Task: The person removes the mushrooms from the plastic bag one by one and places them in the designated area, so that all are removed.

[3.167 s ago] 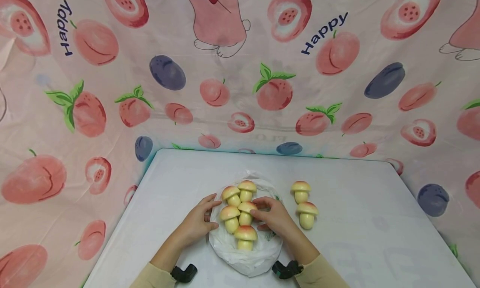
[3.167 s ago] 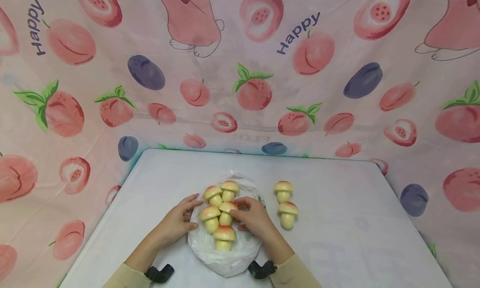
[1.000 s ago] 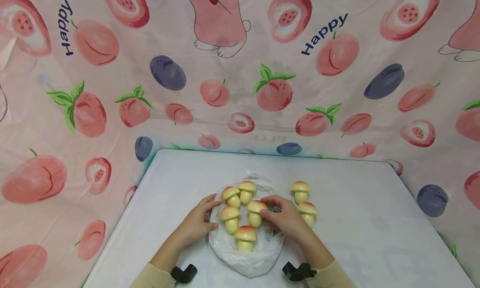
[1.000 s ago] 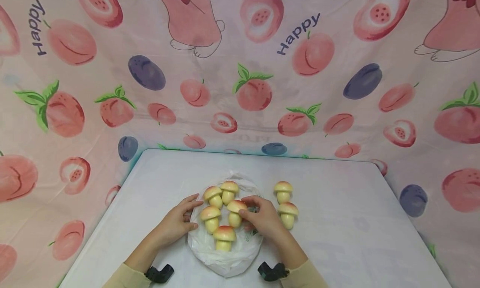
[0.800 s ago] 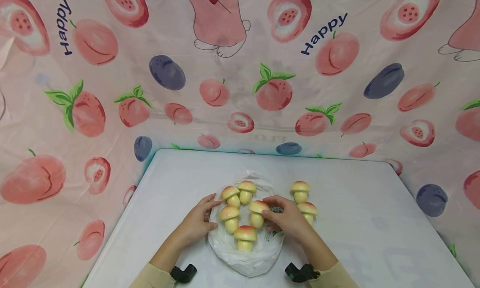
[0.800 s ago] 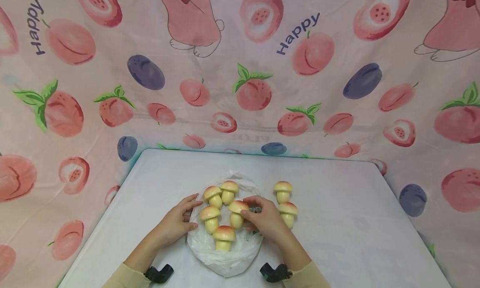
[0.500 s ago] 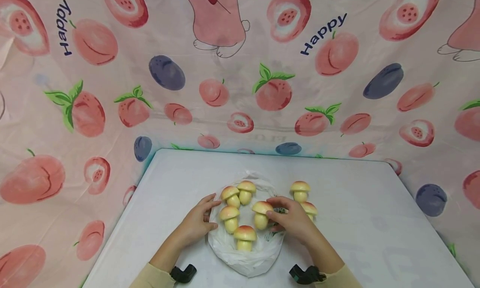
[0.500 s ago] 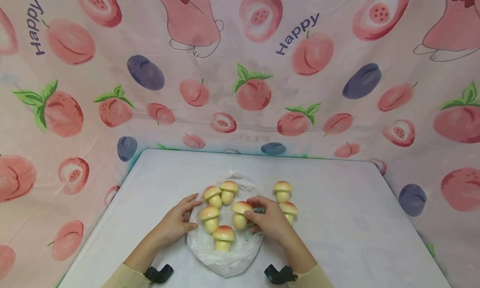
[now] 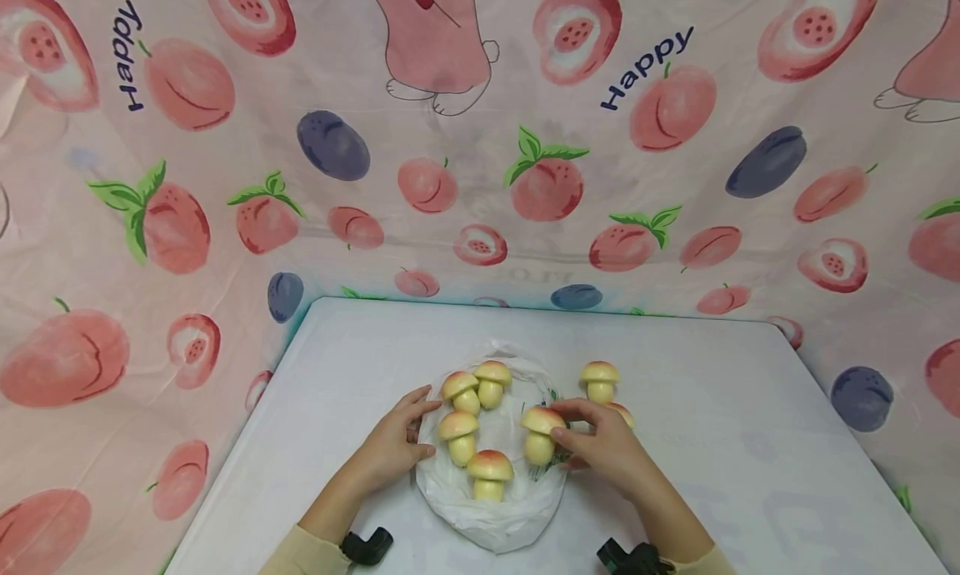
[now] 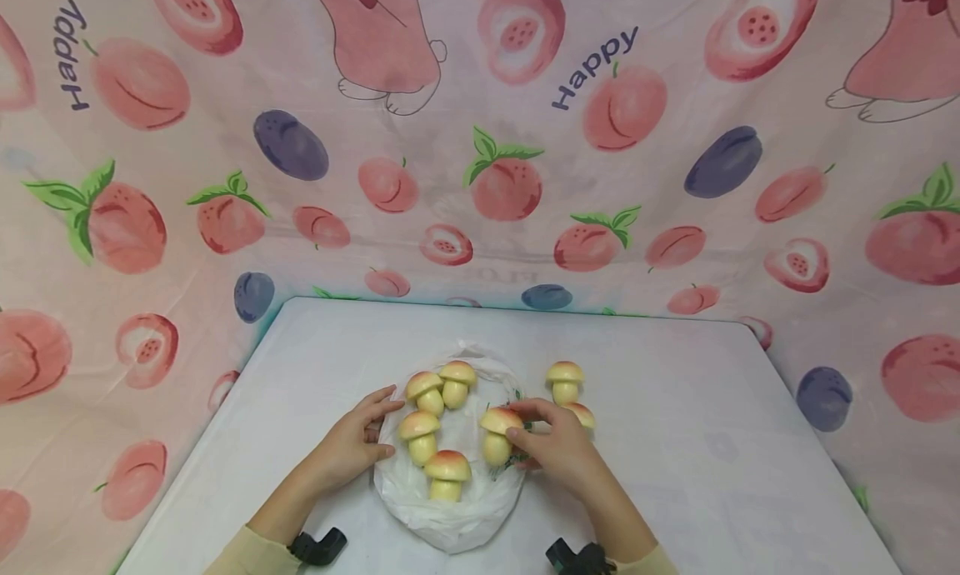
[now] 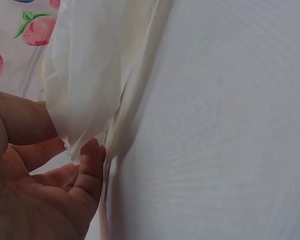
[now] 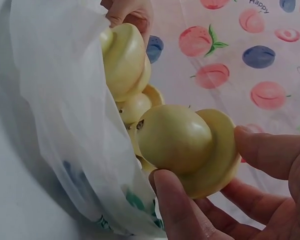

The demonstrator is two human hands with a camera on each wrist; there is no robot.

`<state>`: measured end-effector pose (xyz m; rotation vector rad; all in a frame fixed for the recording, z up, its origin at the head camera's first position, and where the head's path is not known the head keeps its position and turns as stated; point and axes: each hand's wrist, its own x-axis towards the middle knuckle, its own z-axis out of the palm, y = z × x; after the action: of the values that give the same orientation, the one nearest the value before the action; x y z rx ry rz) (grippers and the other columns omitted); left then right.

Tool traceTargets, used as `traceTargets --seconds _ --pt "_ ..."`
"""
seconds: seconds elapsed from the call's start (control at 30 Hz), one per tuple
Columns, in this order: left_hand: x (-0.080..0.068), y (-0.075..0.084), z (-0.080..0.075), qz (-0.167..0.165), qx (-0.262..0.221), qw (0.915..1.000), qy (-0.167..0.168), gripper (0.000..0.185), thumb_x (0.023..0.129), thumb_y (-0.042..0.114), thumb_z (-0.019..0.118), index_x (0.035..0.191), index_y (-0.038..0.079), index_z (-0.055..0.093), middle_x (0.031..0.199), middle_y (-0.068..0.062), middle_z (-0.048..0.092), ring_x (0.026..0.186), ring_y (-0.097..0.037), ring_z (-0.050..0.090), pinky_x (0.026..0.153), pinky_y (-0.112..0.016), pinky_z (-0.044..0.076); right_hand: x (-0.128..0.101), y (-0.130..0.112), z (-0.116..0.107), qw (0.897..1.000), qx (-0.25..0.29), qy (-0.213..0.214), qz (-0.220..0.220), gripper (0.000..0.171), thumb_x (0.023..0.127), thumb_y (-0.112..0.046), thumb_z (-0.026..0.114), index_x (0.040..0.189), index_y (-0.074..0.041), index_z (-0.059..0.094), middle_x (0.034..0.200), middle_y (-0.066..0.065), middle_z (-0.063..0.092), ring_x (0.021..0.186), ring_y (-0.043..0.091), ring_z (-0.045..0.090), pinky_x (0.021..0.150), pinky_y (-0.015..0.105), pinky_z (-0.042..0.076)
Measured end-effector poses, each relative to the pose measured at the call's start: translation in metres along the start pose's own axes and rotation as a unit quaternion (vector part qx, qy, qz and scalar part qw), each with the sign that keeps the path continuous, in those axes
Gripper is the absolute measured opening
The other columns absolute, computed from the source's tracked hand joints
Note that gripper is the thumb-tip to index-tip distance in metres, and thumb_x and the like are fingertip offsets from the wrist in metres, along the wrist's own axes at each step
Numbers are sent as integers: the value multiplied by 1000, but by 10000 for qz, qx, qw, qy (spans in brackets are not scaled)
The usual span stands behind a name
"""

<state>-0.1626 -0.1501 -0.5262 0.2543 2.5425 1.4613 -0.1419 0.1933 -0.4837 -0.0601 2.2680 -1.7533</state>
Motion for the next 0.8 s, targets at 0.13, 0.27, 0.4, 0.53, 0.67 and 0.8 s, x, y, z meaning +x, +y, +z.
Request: traceTargets --seconds 0.13,0.27,0.4,0.53,0.67,0.8 --pt "0 0 0 5 -47 10000 -27 68 84 -11 80 148 6 64 175 -10 36 144 -37 56 107 -47 55 -3 2 -6 10000 -90 28 13 47 99 -16 78 141 1 65 143 26 65 91 21 77 69 39 66" --pt "0 0 0 -2 -49 10000 -38 68 84 -12 80 148 6 64 175 -10 36 138 -37 60 104 -46 57 -8 3 -12 9998 -176 14 -18 48 99 -16 77 141 2 64 144 27 64 90 22 78 69 38 66" --pt "0 0 0 0 -37 10000 -29 68 84 -12 80 148 6 64 175 -11 36 136 -36 61 104 -46 57 -13 4 -17 9998 -189 110 35 49 98 -15 78 141 3 64 146 26 60 92 24 78 70 39 66" --pt "0 -1 0 4 -30 10000 -20 68 84 -12 80 148 7 64 175 -11 36 138 -37 60 105 -47 56 -18 5 -21 9998 -149 134 91 49 99 -15 78 141 4 63 149 24 54 93 23 79 70 38 66" --pt "0 -1 1 2 -24 10000 -7 68 84 -12 80 148 8 64 175 -11 36 138 -37 60 105 -47 56 -21 7 -26 9997 -166 109 159 49 99 -16 78 141 4 63 148 24 53 92 22 78 71 38 66" --pt "0 -1 1 2 -16 10000 3 69 84 -12 80 148 8 64 175 -11 36 139 -36 59 105 -47 56 -24 9 -30 9994 -230 138 235 50 98 -17 79 140 4 63 148 26 56 93 24 77 71 38 66"
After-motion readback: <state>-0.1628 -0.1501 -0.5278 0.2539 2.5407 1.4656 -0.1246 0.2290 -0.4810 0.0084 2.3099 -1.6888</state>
